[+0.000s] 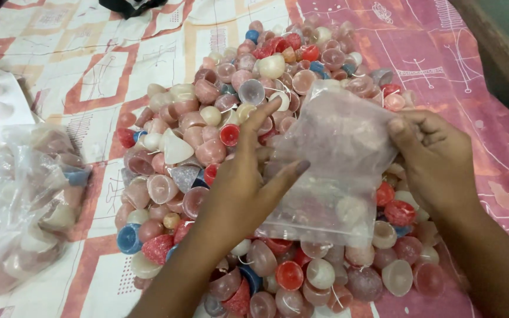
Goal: Sorting small multicolored wax candle cups and placing them into plastic bags on a patterned surface.
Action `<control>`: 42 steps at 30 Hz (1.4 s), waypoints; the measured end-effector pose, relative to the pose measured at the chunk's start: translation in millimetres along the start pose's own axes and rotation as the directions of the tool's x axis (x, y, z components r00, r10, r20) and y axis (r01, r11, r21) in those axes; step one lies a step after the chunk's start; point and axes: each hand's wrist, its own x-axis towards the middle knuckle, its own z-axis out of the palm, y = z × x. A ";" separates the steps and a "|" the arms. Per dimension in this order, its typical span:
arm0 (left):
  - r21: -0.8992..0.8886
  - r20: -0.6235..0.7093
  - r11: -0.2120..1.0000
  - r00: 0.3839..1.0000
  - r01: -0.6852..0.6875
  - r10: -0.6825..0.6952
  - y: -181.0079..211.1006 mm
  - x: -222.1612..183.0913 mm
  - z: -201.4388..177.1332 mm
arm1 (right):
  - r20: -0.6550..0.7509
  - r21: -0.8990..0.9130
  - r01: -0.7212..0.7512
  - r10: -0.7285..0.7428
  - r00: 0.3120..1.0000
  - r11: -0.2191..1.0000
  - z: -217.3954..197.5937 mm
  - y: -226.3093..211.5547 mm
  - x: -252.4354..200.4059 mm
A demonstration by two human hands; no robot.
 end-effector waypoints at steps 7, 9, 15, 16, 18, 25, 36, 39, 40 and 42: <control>0.008 -0.099 0.935 0.931 0.354 -0.352 5.3 9.0 -9.2 | 0.361 -0.688 0.674 -0.679 0.639 0.268 13.8 -27.3 -37.9; 0.011 -0.133 0.962 0.954 0.274 -0.270 -2.6 7.9 -10.9 | 0.636 -0.501 0.865 -0.678 0.368 -0.001 34.2 -28.8 -46.3; 0.482 -0.220 0.876 0.963 -0.033 0.158 -17.1 3.4 -12.4 | 0.611 -0.650 0.757 -0.549 0.570 0.062 25.5 -18.2 -47.2; 0.479 -0.218 0.877 0.963 -0.033 0.155 -9.1 0.9 -12.6 | 0.612 -0.652 0.756 -0.546 0.573 0.063 22.2 -8.6 -43.9; 0.837 -0.030 0.457 0.809 -0.301 0.587 7.3 -4.3 -13.9 | 0.570 -0.634 0.768 -0.616 0.544 0.091 16.2 10.7 -37.3; 0.539 0.185 0.759 0.931 -0.365 0.316 1.8 -20.6 -6.3 | 0.601 -0.574 0.810 -0.607 0.519 0.123 24.4 -16.4 -42.6; 0.151 0.247 0.950 0.920 0.274 -0.304 9.5 -0.9 -14.2 | 0.629 -0.559 0.828 -0.637 0.445 0.026 13.8 -16.9 -40.9; 0.077 0.251 0.942 0.908 0.326 -0.335 6.6 -0.9 -14.4 | 0.614 -0.542 0.840 -0.673 0.413 0.021 -0.2 10.1 -36.9; 0.078 0.252 0.942 0.908 0.327 -0.336 5.0 -0.8 -14.2 | 0.614 -0.543 0.840 -0.672 0.415 0.023 1.2 14.4 -34.2; 0.011 0.305 0.929 0.884 0.369 -0.355 2.1 0.0 -13.9 | 0.553 -0.525 0.850 -0.776 0.303 -0.042 4.0 22.8 -28.4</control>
